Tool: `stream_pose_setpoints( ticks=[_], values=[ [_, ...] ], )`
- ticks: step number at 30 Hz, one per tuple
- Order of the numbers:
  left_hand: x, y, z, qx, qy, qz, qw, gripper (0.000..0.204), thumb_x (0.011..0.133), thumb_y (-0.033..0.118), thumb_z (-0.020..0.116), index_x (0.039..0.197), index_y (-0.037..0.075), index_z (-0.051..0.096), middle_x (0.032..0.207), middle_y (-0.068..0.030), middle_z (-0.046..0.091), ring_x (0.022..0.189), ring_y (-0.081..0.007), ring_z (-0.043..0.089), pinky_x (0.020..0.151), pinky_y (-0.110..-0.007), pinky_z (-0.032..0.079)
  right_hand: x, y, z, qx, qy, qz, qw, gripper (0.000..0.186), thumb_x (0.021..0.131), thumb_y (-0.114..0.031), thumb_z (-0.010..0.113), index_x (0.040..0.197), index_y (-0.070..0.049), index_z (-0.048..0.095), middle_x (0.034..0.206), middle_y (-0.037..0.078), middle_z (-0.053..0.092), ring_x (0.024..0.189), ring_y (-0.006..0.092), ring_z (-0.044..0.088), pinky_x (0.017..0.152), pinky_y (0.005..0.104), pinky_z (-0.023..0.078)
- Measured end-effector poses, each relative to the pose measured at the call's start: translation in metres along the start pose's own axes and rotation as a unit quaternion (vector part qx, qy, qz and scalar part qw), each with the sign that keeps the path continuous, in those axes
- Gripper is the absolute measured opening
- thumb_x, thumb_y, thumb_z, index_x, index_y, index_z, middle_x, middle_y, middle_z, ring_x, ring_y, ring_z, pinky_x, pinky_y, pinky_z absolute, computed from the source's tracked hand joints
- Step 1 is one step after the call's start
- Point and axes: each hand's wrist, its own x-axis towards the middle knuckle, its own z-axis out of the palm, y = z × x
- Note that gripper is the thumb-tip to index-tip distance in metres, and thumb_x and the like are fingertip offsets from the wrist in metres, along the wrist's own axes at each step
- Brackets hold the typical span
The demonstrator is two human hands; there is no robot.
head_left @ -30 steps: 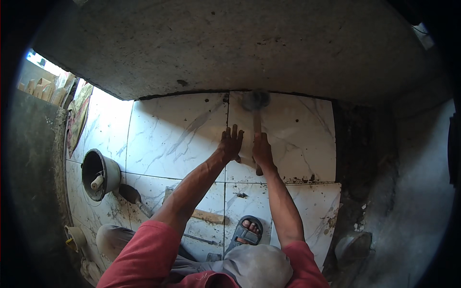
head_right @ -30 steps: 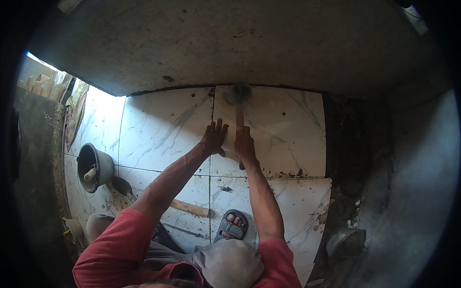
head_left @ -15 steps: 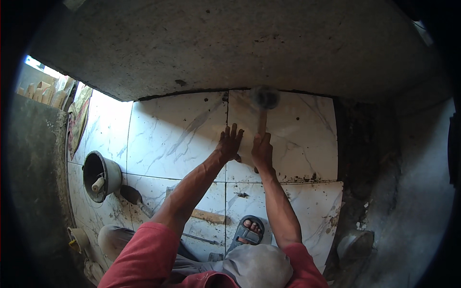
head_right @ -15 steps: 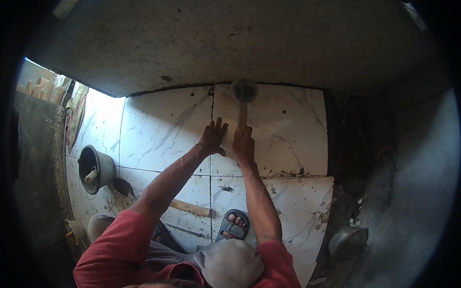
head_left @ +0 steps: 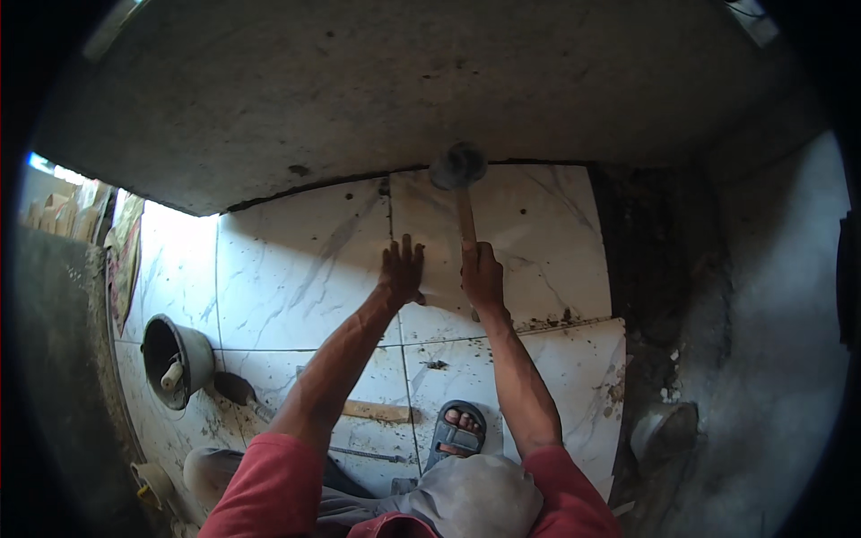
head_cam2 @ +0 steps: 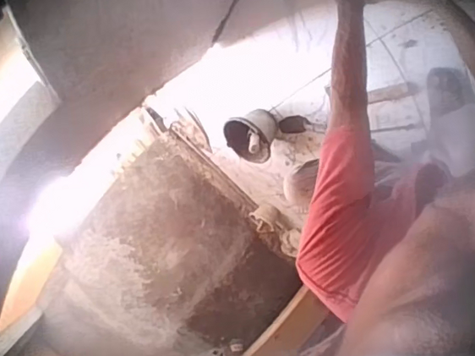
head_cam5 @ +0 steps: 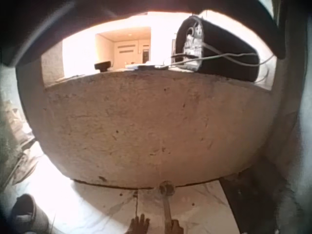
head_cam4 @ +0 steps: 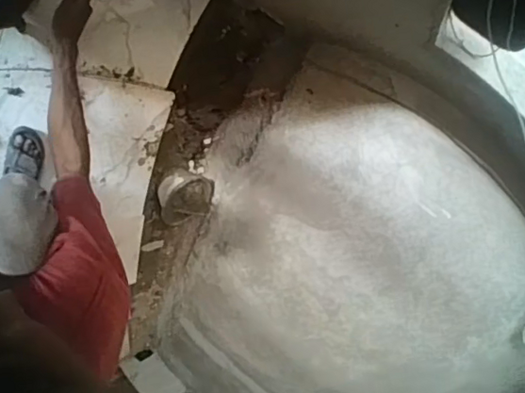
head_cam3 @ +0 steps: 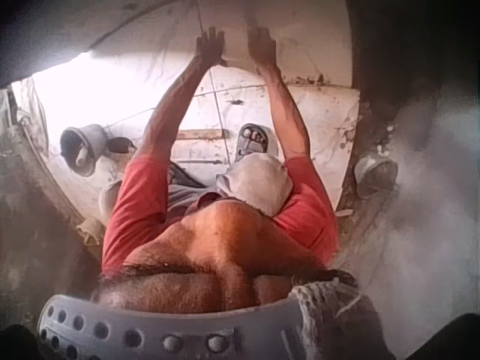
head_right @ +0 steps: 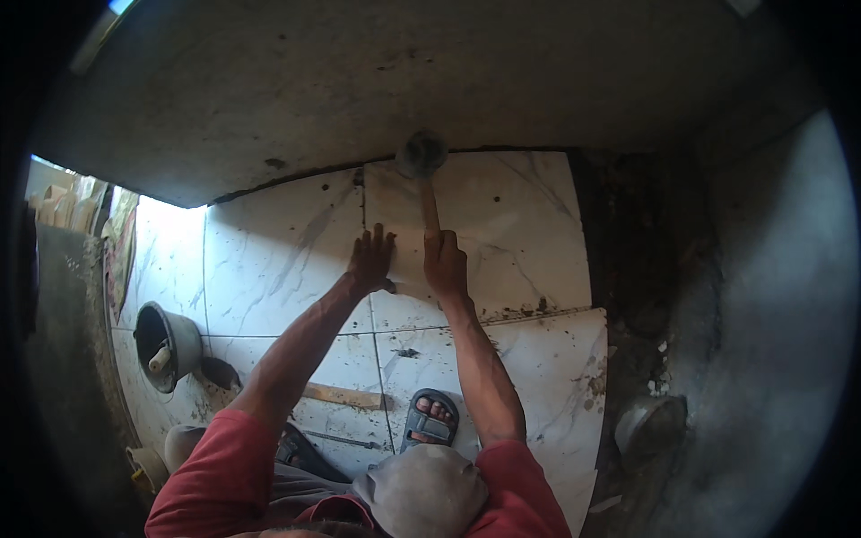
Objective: The person spreads mortar onto the back of a tile using a trowel, lays the tile onto the floor, taps it into place with a mallet, and wipes the tiled surface with a cloth.
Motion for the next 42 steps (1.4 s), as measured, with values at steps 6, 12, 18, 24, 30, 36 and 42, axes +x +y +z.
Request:
stream_pose_setpoints(
  ticks=[6,12,18,24,30,36,42],
  values=[
    [0.022,0.04,-0.029,0.038,-0.039,-0.008,0.999,0.114,0.064,0.057,0.078,0.148,0.004,0.021,0.152,-0.0294,0.014,0.137,-0.0492,0.022,0.109,-0.063,0.02,0.0,0.062,-0.085,-0.15,0.104,0.069,0.981,0.032,0.1,-0.035,0.042,0.102,-0.004,0.048,0.075,0.025,0.063,0.072,0.046,0.063,0.059,0.0522,0.047],
    [0.033,0.116,-0.058,-0.028,-0.028,0.079,0.996,0.107,0.068,0.057,0.076,0.152,0.025,0.017,0.156,-0.0252,0.006,0.138,-0.0525,0.018,0.108,-0.066,0.021,-0.03,0.032,-0.122,0.046,0.191,0.052,0.979,0.034,0.101,-0.034,0.041,0.11,-0.003,0.049,0.079,0.026,0.064,0.073,0.0473,0.063,0.06,0.0514,0.046],
    [0.044,0.145,-0.042,0.005,-0.068,0.069,0.995,0.109,0.067,0.057,0.077,0.152,0.03,0.014,0.156,-0.024,-0.001,0.136,-0.0578,0.015,0.103,-0.07,0.023,-0.058,0.084,-0.162,-0.088,0.214,0.131,0.964,0.034,0.102,-0.035,0.038,0.111,-0.003,0.046,0.074,0.023,0.062,0.065,0.0416,0.063,0.057,0.0472,0.047],
    [0.043,0.152,-0.048,0.005,-0.091,0.053,0.994,0.111,0.067,0.055,0.078,0.152,0.027,0.013,0.156,-0.0257,-0.002,0.136,-0.0585,0.015,0.103,-0.071,0.023,-0.121,0.11,-0.175,0.024,0.242,0.189,0.951,0.039,0.101,-0.038,0.036,0.105,-0.002,0.05,0.077,0.025,0.064,0.071,0.0442,0.063,0.061,0.049,0.047],
    [0.039,0.146,-0.045,0.019,-0.1,0.046,0.994,0.111,0.067,0.054,0.079,0.152,0.026,0.013,0.155,-0.0268,-0.001,0.135,-0.0591,0.017,0.103,-0.071,0.023,-0.14,0.069,-0.185,0.035,0.193,0.223,0.955,0.036,0.101,-0.036,0.036,0.099,-0.002,0.047,0.07,0.022,0.06,0.07,0.0437,0.063,0.059,0.0494,0.046],
    [0.046,0.153,-0.042,0.02,-0.079,0.056,0.995,0.112,0.066,0.055,0.079,0.152,0.026,0.014,0.154,-0.0285,0.0,0.134,-0.0596,0.019,0.102,-0.072,0.023,-0.144,0.127,-0.177,-0.137,0.136,0.21,0.958,0.033,0.101,-0.034,0.038,0.098,-0.002,0.046,0.063,0.016,0.056,0.057,0.0352,0.059,0.053,0.0438,0.044],
    [0.044,0.154,-0.047,0.026,-0.073,0.053,0.996,0.111,0.067,0.055,0.078,0.152,0.025,0.014,0.154,-0.0288,0.001,0.133,-0.06,0.02,0.102,-0.072,0.023,-0.158,0.11,-0.168,-0.113,0.214,0.062,0.968,0.036,0.101,-0.035,0.038,0.093,-0.001,0.046,0.063,0.017,0.054,0.055,0.0361,0.057,0.052,0.0433,0.043]
  ],
)
